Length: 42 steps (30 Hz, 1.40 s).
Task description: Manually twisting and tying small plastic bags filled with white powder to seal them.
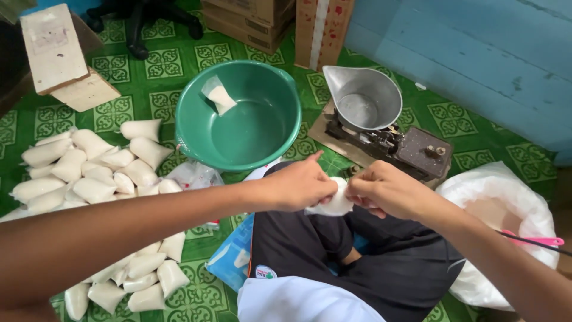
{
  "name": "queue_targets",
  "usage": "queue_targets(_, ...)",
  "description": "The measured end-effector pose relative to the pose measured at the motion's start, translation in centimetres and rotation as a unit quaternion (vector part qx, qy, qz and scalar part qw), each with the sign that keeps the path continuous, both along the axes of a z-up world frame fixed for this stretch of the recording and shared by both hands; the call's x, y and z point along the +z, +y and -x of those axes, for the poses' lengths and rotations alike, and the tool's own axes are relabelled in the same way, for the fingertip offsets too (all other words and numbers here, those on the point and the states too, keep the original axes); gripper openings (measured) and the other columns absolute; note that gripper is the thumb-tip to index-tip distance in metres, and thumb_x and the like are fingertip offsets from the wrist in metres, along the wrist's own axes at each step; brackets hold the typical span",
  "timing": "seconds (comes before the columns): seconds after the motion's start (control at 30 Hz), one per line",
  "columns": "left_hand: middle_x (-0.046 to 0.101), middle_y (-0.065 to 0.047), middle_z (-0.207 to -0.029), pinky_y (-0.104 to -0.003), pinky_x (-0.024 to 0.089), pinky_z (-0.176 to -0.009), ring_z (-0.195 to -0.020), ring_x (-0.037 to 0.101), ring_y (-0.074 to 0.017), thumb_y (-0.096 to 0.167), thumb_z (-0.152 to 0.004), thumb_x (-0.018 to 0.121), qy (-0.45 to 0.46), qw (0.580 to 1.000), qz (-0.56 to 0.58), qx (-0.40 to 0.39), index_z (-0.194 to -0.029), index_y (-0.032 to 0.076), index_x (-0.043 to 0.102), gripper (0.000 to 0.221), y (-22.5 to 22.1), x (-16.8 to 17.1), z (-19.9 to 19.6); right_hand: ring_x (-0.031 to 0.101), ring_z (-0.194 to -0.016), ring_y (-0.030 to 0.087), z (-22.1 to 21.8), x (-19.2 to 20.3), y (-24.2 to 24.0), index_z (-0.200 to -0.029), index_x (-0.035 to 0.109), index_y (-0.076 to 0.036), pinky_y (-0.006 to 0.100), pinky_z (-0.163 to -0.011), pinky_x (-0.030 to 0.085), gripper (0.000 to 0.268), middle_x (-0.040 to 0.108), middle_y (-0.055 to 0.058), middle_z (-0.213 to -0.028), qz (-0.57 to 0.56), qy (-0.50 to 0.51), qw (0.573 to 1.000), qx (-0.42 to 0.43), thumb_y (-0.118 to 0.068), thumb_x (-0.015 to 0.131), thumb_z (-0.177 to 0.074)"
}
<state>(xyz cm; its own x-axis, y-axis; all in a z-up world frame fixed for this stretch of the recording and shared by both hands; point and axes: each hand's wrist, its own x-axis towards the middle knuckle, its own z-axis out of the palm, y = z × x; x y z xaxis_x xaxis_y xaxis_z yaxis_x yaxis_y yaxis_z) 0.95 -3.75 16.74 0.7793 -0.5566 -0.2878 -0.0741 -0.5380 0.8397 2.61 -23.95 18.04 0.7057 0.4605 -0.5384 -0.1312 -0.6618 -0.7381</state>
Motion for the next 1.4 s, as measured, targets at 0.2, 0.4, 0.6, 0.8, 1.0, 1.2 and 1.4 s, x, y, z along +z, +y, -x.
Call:
queue_targets(0.2,0.06,-0.013,-0.054,-0.041,0.048,-0.068,-0.068,0.065,-0.0321,0.041,-0.073,0.055,0.01,0.992,-0.105,0.07,-0.05,0.015,0.063,0.036,-0.7,-0.3,-2.8,0.039,-0.045,0.011,2.0,-4.5,0.4,-0.068,0.055,0.0,0.024,-0.036,0.029,0.025,0.031,-0.003,-0.058,-0.28,0.126,0.921,-0.24,-0.016,0.058,-0.087)
queue_targets(0.4,0.065,-0.018,-0.061,-0.048,0.049,-0.067,-0.073,0.066,-0.0414,0.04,-0.074,0.051,-0.103,0.978,-0.18,0.01,-0.054,0.01,0.066,0.039,-3.1,2.1,-4.0,0.036,-0.05,0.001,4.2,-9.5,1.2,-0.089,0.048,-0.011,0.014,-0.042,0.027,0.015,0.03,-0.012,-0.063,-0.551,0.277,0.724,-0.309,-0.024,0.05,-0.098)
queue_targets(0.6,0.064,-0.013,-0.057,-0.044,0.051,-0.056,-0.056,0.061,-0.0353,0.032,-0.077,0.054,-0.225,0.958,-0.165,-0.062,-0.056,0.008,0.065,0.033,-5.6,5.2,-1.7,0.046,-0.058,0.003,7.1,-12.1,2.7,-0.089,0.056,-0.012,0.017,-0.048,0.035,0.017,0.049,-0.01,-0.074,-0.776,0.347,0.467,-0.242,-0.022,0.047,-0.1)
queue_targets(0.8,0.061,-0.012,-0.052,-0.043,0.052,-0.057,-0.058,0.066,-0.037,0.041,-0.084,0.047,-0.253,0.957,-0.072,-0.126,-0.059,0.013,0.061,0.04,-5.8,8.1,0.9,0.054,-0.063,0.006,4.7,-9.7,2.1,-0.085,0.062,-0.006,0.02,-0.053,0.041,0.012,0.06,-0.003,-0.076,-0.698,0.183,0.655,-0.226,-0.013,0.055,-0.091)
queue_targets(1.0,0.062,-0.023,-0.061,-0.05,0.048,-0.059,-0.069,0.064,-0.0451,0.034,-0.088,0.047,-0.226,0.963,-0.046,-0.142,-0.068,0.007,0.06,0.036,-3.0,9.9,2.4,0.056,-0.068,0.009,1.3,-7.6,-2.4,-0.08,0.063,-0.002,0.021,-0.061,0.044,0.004,0.063,0.002,-0.076,-0.387,-0.177,0.89,-0.165,-0.006,0.063,-0.081)
queue_targets(1.2,0.057,-0.01,-0.052,-0.042,0.045,-0.058,-0.057,0.059,-0.0344,0.033,-0.091,0.047,-0.248,0.96,-0.076,-0.11,-0.061,0.014,0.049,0.037,0.1,4.5,2.0,0.039,-0.054,0.019,-0.1,-4.3,-2.3,-0.089,0.072,-0.016,0.032,-0.048,0.041,0.015,0.05,0.0,-0.077,-0.175,-0.692,0.686,0.144,-0.024,0.06,-0.091)
queue_targets(1.4,0.053,-0.009,-0.076,-0.042,0.047,-0.067,-0.08,0.059,-0.0328,0.029,-0.094,0.053,-0.364,0.929,-0.061,0.029,-0.075,0.014,0.056,0.024,2.2,-4.1,1.8,0.044,-0.068,0.025,-1.1,-8.6,0.0,-0.073,0.058,-0.012,0.036,-0.062,0.038,0.02,0.044,0.006,-0.084,-0.213,-0.549,0.798,0.131,-0.02,0.062,-0.09)
